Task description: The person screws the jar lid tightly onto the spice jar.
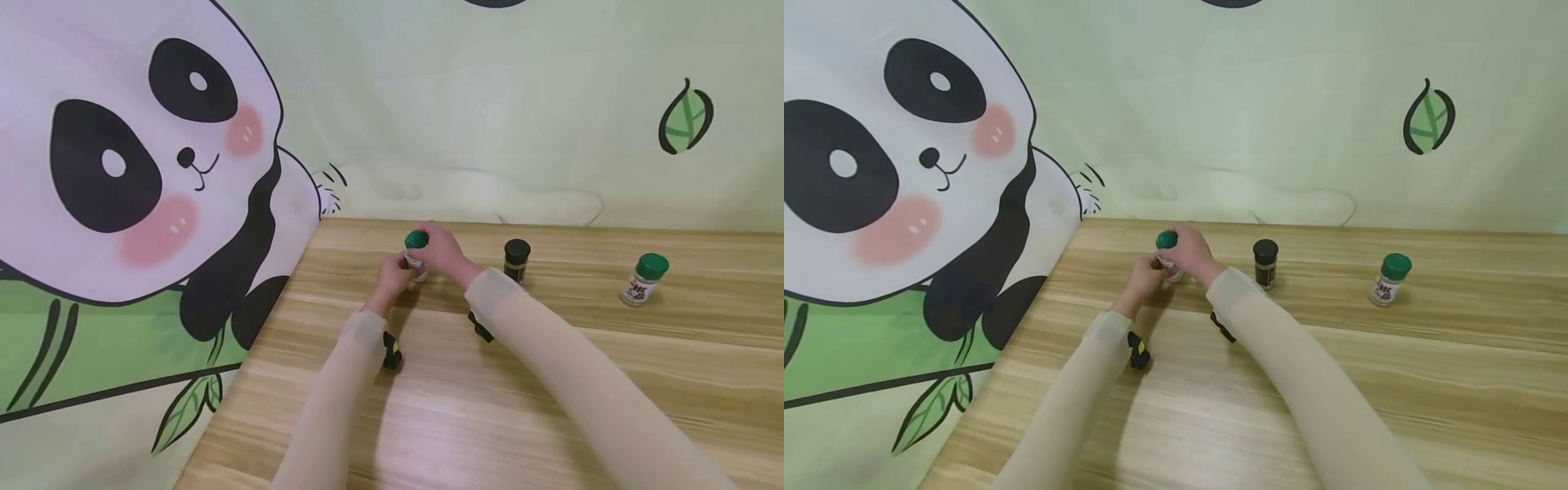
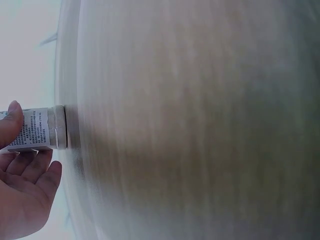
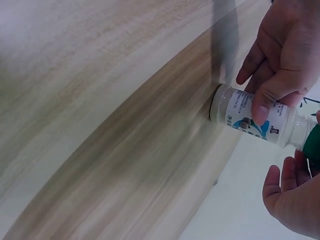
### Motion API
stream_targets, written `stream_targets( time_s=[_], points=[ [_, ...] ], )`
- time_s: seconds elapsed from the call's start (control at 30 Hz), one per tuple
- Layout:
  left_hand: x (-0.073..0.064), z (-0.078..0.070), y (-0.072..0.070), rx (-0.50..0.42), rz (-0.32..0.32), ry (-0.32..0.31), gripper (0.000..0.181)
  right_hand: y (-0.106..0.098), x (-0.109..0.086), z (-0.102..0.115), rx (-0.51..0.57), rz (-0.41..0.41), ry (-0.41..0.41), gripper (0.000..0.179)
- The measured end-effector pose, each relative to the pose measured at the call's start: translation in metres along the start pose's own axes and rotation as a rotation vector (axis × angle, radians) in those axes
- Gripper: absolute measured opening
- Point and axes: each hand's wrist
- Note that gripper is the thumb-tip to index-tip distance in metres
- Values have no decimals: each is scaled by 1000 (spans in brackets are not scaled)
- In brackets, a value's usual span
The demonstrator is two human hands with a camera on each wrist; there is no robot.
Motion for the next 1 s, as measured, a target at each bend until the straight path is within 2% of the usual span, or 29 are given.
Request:
stream_targets(
  time_s=[0.23,0.5,0.73,1.0],
  points=[
    [-1,-2,3,31,3,24,33,4,2,-2,31,2,9,44],
    [-2,0,3,56,-1,11,30,8,2,-7,12,14,23,47],
    [1,2,1,84,-43,24,25,10,6,-9,9,21,9,47],
    [1,2,1,99,-48,12,23,14,11,-11,15,17,22,47]
  ],
)
Point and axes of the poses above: each hand's wrist, its own x-axis towards the middle knuckle, its own y-axis out of the palm, z = x × y, and after that the axes turned 10 degrees about y, right-handed
